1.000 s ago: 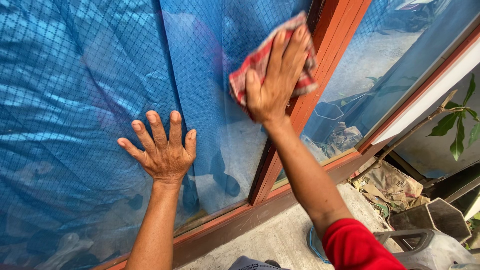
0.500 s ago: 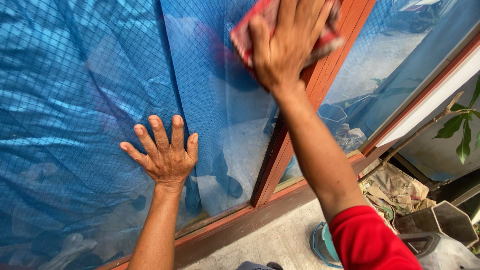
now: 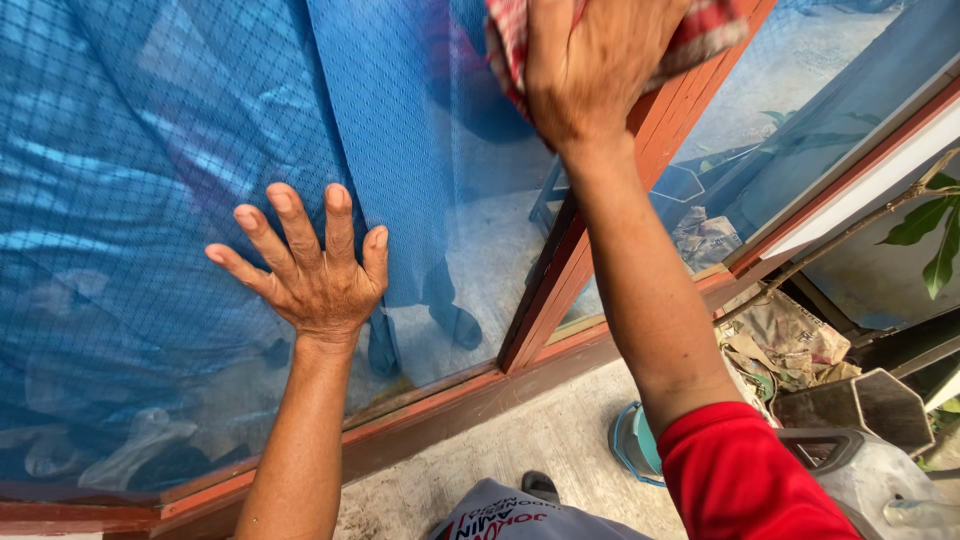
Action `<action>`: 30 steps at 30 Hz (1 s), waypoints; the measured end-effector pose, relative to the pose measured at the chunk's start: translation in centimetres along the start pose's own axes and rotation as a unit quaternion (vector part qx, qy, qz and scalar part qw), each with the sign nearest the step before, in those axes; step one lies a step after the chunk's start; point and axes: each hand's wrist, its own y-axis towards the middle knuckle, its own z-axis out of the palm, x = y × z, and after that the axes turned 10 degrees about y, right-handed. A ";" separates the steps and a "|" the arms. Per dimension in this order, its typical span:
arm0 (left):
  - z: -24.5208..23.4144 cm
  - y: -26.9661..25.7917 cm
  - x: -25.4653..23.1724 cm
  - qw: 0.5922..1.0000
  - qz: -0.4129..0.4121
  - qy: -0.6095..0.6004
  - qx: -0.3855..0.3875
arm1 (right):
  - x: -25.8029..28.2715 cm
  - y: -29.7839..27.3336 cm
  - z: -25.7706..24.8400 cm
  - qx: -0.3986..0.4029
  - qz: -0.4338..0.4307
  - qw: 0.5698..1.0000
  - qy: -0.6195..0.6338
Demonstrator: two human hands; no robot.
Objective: The person wipes a glass door using a checkered cloth by hand, moving the cloth in circular and vertical motions across the glass surface.
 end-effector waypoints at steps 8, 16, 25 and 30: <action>-0.1 0.1 -0.1 1.000 -0.004 0.001 0.004 | 2.1 -8.4 -0.1 0.020 0.087 0.995 0.052; 0.0 0.1 0.0 1.000 0.004 0.006 -0.002 | 2.5 -16.5 1.2 0.037 0.080 0.994 0.068; -0.4 0.5 0.0 1.000 0.001 0.009 -0.015 | 3.8 -18.2 1.1 0.040 0.062 0.995 0.071; -0.7 0.5 0.0 1.000 0.002 0.006 -0.011 | 3.0 -6.5 -0.3 -0.001 0.076 0.993 0.086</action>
